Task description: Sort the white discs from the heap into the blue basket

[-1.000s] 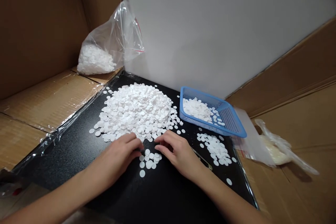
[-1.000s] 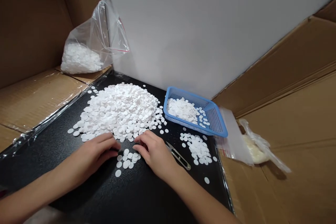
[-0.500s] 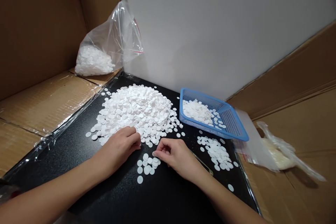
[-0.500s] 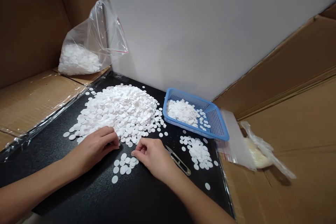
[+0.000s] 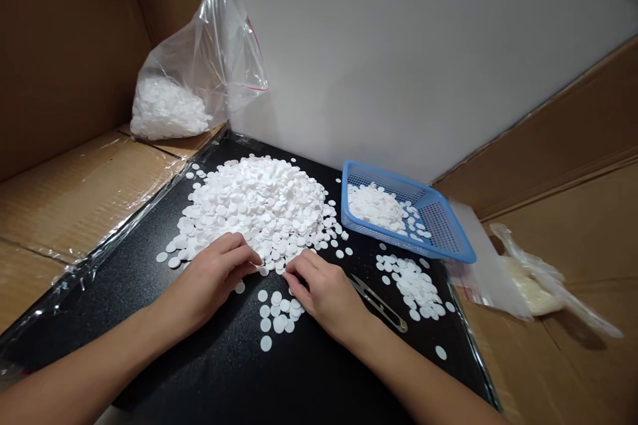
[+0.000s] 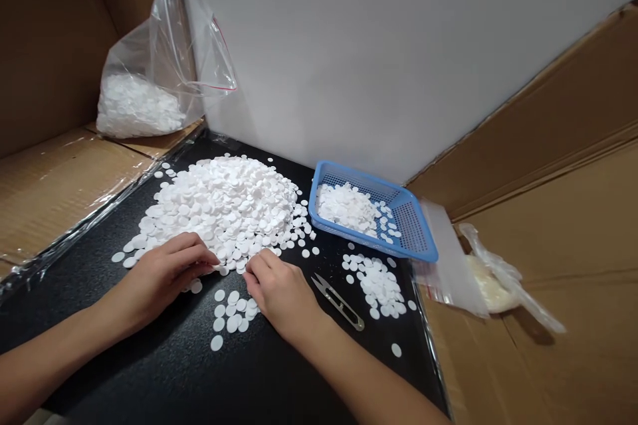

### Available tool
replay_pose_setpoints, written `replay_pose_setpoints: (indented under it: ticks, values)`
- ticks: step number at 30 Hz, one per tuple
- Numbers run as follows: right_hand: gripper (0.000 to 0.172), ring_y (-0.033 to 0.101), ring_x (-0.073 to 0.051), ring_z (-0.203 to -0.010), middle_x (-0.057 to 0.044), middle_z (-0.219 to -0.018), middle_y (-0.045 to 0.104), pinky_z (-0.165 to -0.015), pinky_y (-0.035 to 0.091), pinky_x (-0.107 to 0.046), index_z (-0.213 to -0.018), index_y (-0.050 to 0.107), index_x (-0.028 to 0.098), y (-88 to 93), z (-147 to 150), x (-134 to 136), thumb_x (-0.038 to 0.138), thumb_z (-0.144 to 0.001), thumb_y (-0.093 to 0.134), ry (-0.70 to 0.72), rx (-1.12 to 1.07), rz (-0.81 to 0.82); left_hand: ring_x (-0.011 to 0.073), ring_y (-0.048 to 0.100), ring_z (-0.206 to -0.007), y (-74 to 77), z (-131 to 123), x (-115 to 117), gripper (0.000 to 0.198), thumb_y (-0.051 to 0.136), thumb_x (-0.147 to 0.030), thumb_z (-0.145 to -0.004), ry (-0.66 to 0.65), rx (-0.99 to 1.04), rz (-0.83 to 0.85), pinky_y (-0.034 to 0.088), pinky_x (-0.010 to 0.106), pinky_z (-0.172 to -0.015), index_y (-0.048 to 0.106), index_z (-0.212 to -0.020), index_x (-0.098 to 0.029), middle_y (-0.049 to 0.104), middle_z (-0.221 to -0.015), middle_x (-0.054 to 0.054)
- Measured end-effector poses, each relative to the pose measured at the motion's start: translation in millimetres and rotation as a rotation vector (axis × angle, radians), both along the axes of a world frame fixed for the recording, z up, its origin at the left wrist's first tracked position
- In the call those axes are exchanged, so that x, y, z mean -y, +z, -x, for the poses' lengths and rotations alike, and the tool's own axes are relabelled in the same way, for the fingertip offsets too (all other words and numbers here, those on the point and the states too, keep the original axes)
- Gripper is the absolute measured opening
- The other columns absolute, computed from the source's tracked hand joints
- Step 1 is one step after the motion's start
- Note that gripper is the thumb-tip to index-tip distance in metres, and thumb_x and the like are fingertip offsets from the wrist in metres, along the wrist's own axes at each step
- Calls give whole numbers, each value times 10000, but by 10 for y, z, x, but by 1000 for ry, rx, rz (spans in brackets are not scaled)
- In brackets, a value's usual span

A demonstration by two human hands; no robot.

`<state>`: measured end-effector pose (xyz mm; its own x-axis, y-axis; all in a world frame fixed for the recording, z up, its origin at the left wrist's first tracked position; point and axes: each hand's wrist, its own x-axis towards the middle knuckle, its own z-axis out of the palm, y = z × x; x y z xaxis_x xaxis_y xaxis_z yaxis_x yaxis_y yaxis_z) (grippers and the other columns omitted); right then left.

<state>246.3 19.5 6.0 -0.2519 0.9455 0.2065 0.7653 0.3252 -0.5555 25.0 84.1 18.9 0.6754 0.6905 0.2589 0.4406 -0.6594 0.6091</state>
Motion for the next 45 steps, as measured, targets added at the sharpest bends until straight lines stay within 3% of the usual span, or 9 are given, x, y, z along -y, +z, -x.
replay_pose_setpoints:
  ticks: [8, 10, 16, 21, 28, 34, 38, 45]
  values:
    - [151, 507, -104, -545, 35, -628, 615, -491, 369, -202, -691, 663, 188, 296, -30, 42, 166, -821, 737, -37, -318, 558, 215, 523, -822, -29, -95, 35, 64, 681, -153, -880, -18, -232, -196, 399, 326, -705, 637, -868, -197, 588, -863, 21]
    - [173, 523, -108, -569, 34, -657, 630, -517, 383, -209, -684, 649, 189, 292, -28, 29, 159, -828, 739, -22, -303, 521, 212, 514, -800, -8, -117, 41, 70, 668, -159, -890, -24, -262, -246, 390, 326, -692, 630, -840, -190, 585, -848, 24]
    - [126, 601, -170, -711, -18, -794, 644, -636, 438, -264, -806, 601, 195, 56, 31, -55, 186, -887, 697, -20, -9, 65, 201, 476, -761, 11, -119, 51, 166, 551, -174, -975, -84, -260, -367, 350, 328, -681, 630, -830, -170, 569, -829, 30]
    - [104, 611, -158, -685, -24, -818, 642, -622, 440, -255, -864, 606, 189, -15, 40, -51, 121, -937, 578, 5, 62, -53, 200, 466, -768, -8, -100, 49, 193, 518, -168, -991, -100, -210, -380, 319, 329, -696, 606, -819, -169, 554, -822, 21]
    - [62, 609, -160, -670, -30, -822, 648, -602, 445, -251, -902, 638, 173, -23, 63, -54, 211, -896, 687, -9, 93, -82, 188, 456, -765, -62, -125, 90, 185, 551, -167, -981, -172, -156, -380, 273, 327, -694, 584, -799, -177, 543, -795, 1]
    - [101, 640, -178, -714, -60, -851, 666, -638, 461, -264, -916, 671, 155, -43, 97, -56, 162, -951, 577, -7, 113, -105, 181, 483, -778, -41, -84, 55, 135, 555, -147, -978, -73, -111, -266, 290, 311, -703, 620, -865, -182, 576, -815, -7]
    - [116, 580, -130, -643, -5, -730, 614, -595, 434, -219, -800, 667, 170, 58, 50, -17, 92, -876, 628, -6, -131, 39, 186, 485, -766, -14, -43, 44, 138, 558, -119, -964, 3, -109, -272, 287, 315, -703, 652, -898, -196, 584, -804, -11]
    - [127, 518, -95, -607, 22, -693, 583, -557, 395, -188, -725, 658, 173, 160, 77, 12, 81, -811, 642, 3, -303, 282, 192, 490, -793, -50, -104, 115, 77, 674, -132, -898, -72, -167, -309, 283, 321, -717, 658, -857, -195, 586, -808, -8]
